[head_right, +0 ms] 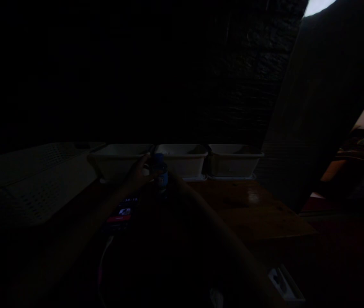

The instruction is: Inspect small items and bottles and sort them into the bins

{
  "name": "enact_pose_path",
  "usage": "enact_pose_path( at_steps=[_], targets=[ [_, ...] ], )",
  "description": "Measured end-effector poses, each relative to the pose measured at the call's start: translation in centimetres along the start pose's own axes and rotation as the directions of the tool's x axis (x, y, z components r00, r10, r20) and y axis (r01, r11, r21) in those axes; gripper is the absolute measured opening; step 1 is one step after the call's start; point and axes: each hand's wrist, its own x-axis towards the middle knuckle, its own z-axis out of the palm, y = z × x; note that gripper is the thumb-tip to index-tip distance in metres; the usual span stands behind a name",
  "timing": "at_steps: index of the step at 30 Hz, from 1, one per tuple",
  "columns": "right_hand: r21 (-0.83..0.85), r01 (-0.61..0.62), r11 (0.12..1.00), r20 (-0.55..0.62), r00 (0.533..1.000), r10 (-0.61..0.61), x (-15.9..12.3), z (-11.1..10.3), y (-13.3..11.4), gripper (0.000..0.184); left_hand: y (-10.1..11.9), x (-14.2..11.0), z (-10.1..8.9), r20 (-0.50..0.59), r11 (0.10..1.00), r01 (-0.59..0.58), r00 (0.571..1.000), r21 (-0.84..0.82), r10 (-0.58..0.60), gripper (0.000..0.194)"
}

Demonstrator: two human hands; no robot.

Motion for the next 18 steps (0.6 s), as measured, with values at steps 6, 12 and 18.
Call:
enact_pose_path(
  at_steps=[6,12,18],
  targets=[
    [-0.010,-0.001,1.000,0.047,0.999,0.002,0.2,-0.3,0.0,0.033,-0.5,-0.1,0.2,-0.029,1.000,0.023,0.999,0.018,-0.023,0.050],
    [-0.016,-0.006,1.000,-0.003,1.000,0.006,0.4,0.2,0.8,0.035,-0.3,-0.2,0.2,-0.034,0.999,0.045,0.998,0.023,-0.044,0.050],
    [-0.037,-0.035,0.999,-0.056,0.998,0.033,0.6,-0.7,1.9,0.034,0.2,-0.3,0.1,0.032,0.998,0.055,0.998,-0.038,-0.054,0.046]
  ],
)
